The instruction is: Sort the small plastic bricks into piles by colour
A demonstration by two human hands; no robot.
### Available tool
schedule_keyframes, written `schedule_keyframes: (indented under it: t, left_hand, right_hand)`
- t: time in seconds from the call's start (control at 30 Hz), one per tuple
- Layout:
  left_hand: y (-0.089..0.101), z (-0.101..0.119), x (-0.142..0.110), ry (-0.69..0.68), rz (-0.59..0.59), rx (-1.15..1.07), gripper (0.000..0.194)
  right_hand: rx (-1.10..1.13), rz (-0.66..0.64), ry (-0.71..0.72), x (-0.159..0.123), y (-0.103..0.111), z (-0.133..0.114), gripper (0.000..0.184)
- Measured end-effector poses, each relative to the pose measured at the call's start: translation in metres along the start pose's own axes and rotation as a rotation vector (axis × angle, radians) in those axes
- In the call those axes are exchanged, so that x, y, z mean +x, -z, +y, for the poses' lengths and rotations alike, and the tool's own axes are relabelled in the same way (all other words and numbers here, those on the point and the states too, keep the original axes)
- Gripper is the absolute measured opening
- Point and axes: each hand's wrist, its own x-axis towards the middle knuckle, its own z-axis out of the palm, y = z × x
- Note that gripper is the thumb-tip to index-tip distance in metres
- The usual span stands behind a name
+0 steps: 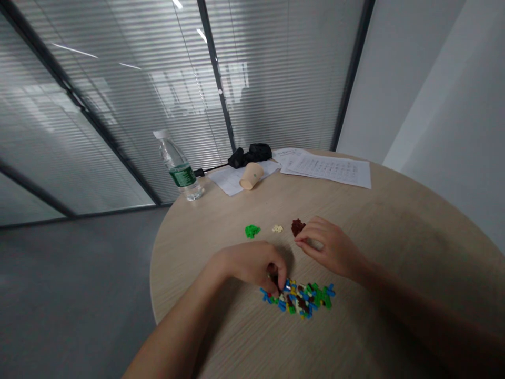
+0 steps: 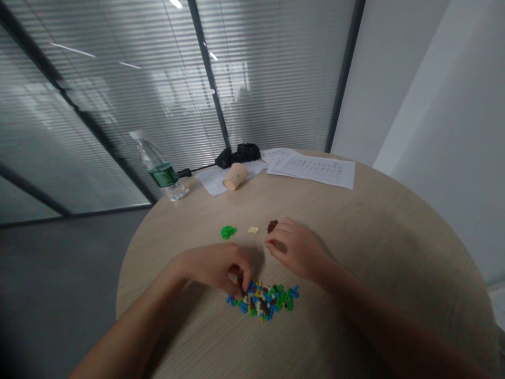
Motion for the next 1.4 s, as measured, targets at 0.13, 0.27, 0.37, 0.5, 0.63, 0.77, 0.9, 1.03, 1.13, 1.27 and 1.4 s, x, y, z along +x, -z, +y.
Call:
schedule_keyframes:
  t: [0.13, 0.27, 0.37, 0.5, 0.63, 0.77, 0.9, 1.03, 1.13, 1.27, 1.4]
  left_hand:
    - [0.001, 0.001, -0.001, 0.014, 0.0, 0.041, 0.014]
    - [0.001, 0.001, -0.001, 0.028, -0.003, 0.048, 0.014]
    - [0.0, 0.001, 0.0, 0.031, -0.016, 0.042, 0.012]
    - [0.0, -0.001, 0.0, 0.029, -0.04, 0.024, 0.012]
    - [0.002, -0.003, -0.002, 0.026, -0.031, -0.046, 0.01]
    - [0.004, -0.006, -0.004, -0.008, 0.003, -0.08, 0.007]
    - [0.004, -0.007, -0.003, 0.02, 0.017, -0.054, 0.01]
    - [0.006, -0.005, -0.003, 0.028, 0.057, -0.057, 0.011]
    - [0.01, -0.006, -0.005, 0.024, 0.181, -0.058, 0.014]
    - [0.016, -0.016, -0.007, 0.104, 0.404, 0.088, 0.014]
    - [0.015, -0.026, -0.003, 0.209, 0.496, 0.297, 0.012]
  right_hand:
    - [-0.002, 0.002, 0.001, 0.0, 0.0, 0.0, 0.009]
    - [0.013, 0.002, 0.012, 0.001, 0.001, -0.002, 0.009]
    - [0.01, 0.005, 0.02, 0.001, 0.001, -0.003, 0.009]
    - [0.009, 0.007, 0.027, 0.0, 0.0, -0.001, 0.009]
    - [0.016, 0.014, 0.032, 0.0, -0.001, 0.0, 0.009]
    - [0.021, 0.01, 0.034, 0.0, -0.001, -0.001, 0.009]
    - [0.026, 0.002, 0.033, -0.001, -0.001, -0.001, 0.009]
    - [0.053, 0.001, 0.037, 0.0, -0.001, -0.005, 0.008]
    - [0.102, 0.023, 0.023, 0.001, 0.001, -0.011, 0.007]
    - [0.09, 0.036, 0.001, 0.002, 0.003, -0.015, 0.007]
    - [0.06, 0.029, -0.003, 0.001, 0.003, -0.013, 0.01]
